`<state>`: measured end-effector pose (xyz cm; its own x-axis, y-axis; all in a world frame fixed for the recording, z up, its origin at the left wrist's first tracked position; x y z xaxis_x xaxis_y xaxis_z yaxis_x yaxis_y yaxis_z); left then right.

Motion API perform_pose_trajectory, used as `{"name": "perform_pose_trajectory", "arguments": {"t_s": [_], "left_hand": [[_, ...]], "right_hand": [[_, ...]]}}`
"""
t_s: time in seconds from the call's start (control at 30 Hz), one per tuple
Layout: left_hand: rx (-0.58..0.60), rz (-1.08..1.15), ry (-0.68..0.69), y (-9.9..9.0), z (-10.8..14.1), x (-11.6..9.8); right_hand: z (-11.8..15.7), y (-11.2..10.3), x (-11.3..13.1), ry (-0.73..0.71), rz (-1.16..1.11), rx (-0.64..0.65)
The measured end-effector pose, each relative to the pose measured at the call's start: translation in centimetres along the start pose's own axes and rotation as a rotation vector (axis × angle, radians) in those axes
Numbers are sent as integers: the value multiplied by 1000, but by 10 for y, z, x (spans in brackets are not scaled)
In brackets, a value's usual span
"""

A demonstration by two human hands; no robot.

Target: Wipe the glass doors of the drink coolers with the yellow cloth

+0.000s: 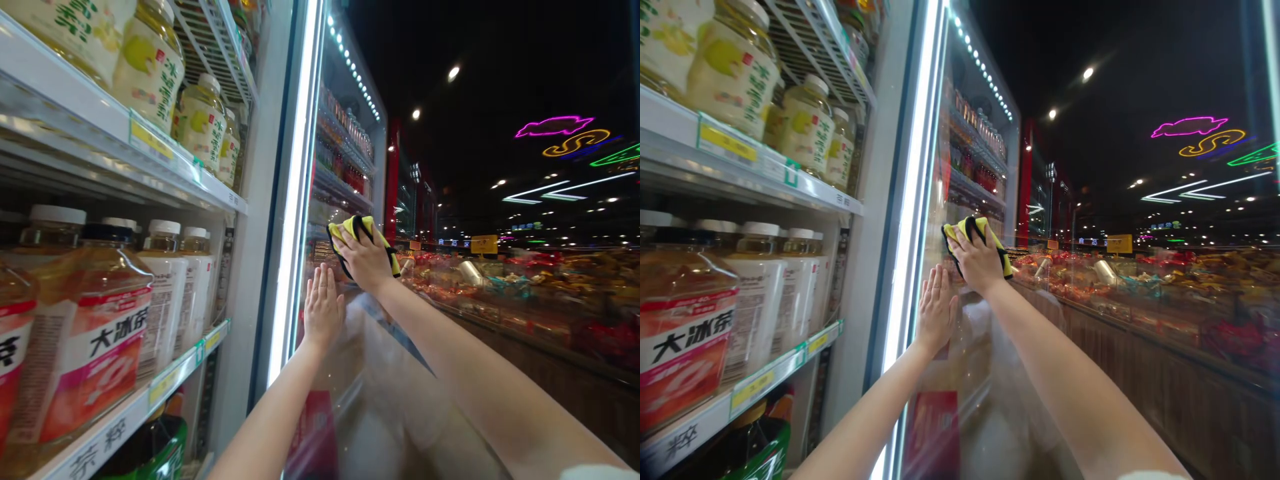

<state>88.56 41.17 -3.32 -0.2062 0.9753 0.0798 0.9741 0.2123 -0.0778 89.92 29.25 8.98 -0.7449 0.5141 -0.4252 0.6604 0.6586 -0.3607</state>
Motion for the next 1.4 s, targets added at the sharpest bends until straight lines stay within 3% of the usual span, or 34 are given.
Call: {"name": "perform_pose_trajectory", "arguments": {"t_s": [0.1,0.2,0.3,0.4,0.53,0.63,0.83,0.97,1.07,1.17,1.27,1.4], "left_hand": [[6,4,-21,2,10,3],[30,11,-9,3,13,9],[33,4,-26,3,7,19],[8,-3,-63,6,2,27],[-22,-24,-109,8,11,31],[11,-29,-122,8,22,33],[40,38,-136,10,37,42],[10,59,-150,12,55,39],[35,27,-171,11,68,36],[96,-21,-170,9,73,35],[139,-44,-176,7,77,35],[151,-31,-189,8,93,34]], "right_hand": [[31,4,11,-125,-34,81],[47,-7,5,-158,-54,97],[23,-10,-2,-41,-46,19],[-4,7,11,45,-46,-26],[5,31,36,-135,-76,99],[16,30,35,-224,-95,144],[-20,42,41,-84,-110,17],[-3,57,58,-179,-138,110],[18,52,55,-294,-158,195],[10,46,48,-225,-137,145],[-6,56,58,-84,-125,58],[14,76,83,-161,-146,75]]}}
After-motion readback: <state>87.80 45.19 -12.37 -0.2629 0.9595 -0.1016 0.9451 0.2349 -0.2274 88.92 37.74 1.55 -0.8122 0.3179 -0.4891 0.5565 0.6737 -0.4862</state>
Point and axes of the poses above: each hand's wrist, its own z-axis away from the middle knuckle, its own y-axis out of the palm, x = y × z, the point moved 4 cm from there along -z, towards the middle knuckle, and after that the axes turned 15 degrees about -z, right-handed, at the moved point
